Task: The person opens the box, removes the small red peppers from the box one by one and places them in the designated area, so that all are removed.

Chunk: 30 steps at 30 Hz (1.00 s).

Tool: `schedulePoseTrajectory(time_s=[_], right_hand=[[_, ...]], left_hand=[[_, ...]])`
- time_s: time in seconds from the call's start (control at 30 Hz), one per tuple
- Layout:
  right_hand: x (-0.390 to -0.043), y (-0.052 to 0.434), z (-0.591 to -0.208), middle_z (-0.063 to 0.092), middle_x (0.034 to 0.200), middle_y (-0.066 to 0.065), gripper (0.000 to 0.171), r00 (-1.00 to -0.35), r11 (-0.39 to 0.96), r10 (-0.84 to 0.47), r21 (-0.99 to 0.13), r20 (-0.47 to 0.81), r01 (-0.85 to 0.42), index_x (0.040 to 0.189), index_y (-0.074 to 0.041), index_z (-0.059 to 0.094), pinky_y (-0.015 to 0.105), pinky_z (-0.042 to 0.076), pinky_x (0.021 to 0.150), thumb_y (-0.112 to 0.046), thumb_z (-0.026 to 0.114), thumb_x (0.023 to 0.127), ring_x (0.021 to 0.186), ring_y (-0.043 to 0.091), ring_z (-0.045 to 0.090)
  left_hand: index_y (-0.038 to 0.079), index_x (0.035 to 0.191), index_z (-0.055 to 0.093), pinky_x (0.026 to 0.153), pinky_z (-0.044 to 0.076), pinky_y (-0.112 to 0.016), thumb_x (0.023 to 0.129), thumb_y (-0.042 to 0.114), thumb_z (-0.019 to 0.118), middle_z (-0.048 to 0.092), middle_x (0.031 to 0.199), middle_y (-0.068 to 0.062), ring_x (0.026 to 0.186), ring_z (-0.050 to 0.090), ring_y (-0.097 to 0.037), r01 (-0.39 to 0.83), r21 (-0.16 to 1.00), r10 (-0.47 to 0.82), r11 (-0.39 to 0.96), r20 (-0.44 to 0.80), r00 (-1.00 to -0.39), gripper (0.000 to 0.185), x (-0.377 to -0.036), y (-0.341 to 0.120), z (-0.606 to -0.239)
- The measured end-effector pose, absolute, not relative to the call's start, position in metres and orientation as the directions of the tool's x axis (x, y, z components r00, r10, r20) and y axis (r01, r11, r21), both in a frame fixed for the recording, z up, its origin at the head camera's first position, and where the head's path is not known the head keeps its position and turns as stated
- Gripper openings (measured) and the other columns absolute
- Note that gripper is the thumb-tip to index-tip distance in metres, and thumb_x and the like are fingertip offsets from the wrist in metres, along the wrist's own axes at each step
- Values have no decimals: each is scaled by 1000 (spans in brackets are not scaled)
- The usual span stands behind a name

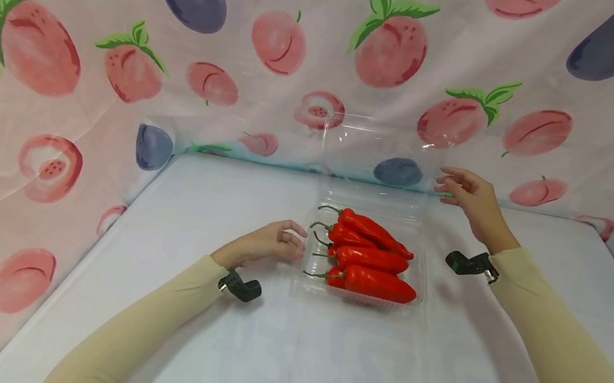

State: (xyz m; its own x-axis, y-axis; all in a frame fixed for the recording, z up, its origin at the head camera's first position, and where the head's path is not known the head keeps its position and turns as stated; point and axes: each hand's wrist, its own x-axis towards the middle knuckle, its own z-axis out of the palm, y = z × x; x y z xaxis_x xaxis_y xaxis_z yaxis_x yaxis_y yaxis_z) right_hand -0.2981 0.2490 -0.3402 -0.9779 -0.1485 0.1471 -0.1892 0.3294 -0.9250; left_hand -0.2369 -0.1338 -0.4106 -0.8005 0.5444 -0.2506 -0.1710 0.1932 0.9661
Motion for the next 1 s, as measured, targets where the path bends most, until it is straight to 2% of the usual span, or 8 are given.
schedulePoseTrajectory(time_s=[0.13, 0.33, 0.77, 0.83, 0.9, 1.0], right_hand=[[-298, 252, -341, 58, 98, -22, 53, -982, 343, -160, -927, 104, -154, 138, 2, 39, 11, 52, 76, -30, 50, 97, 88, -7, 59], [-297, 259, -349, 61, 95, -21, 49, -970, 284, -223, -945, 99, -161, 139, 1, 39, 13, 53, 73, -20, 51, 97, 84, -4, 63], [-296, 261, -364, 57, 87, -21, 52, -967, 453, -256, -882, 8, -127, 137, 9, 39, 12, 52, 74, -20, 52, 96, 80, -7, 61], [-296, 261, -368, 61, 95, -13, 52, -967, 471, -256, -875, -13, -113, 136, 10, 39, 12, 52, 74, -20, 53, 96, 79, -7, 61], [-297, 261, -371, 64, 105, 3, 52, -965, 488, -262, -867, -34, -102, 136, 11, 39, 13, 52, 75, -20, 53, 96, 80, -7, 61], [-296, 262, -376, 56, 122, 25, 51, -960, 509, -273, -855, -53, -97, 135, 11, 40, 14, 52, 77, -18, 54, 95, 80, -6, 61]], left_hand=[[-2, 121, 42, 76, 49, -22, 85, -4, 56, 62, 86, 6, 83, 59, -5, -168, 965, 562, 203, -255, -787, 38, -236, -134, -412], [4, 112, 44, 75, 49, -22, 84, -7, 57, 64, 83, 7, 79, 60, -5, -157, 964, 605, 214, -257, -753, 32, -234, -134, -411], [5, 103, 46, 80, 48, -21, 84, -7, 60, 67, 81, 9, 80, 62, -4, -91, 965, 712, 247, -244, -658, 27, -231, -136, -409], [5, 103, 46, 80, 48, -21, 84, -8, 60, 67, 81, 9, 80, 62, -4, -87, 965, 718, 247, -242, -652, 27, -231, -136, -408], [6, 101, 46, 80, 48, -21, 84, -9, 59, 67, 80, 10, 81, 62, -4, -87, 966, 724, 243, -240, -647, 26, -231, -137, -408], [7, 99, 47, 80, 49, -20, 85, -8, 60, 67, 80, 10, 81, 62, -3, -79, 966, 731, 245, -238, -639, 24, -231, -137, -407]])
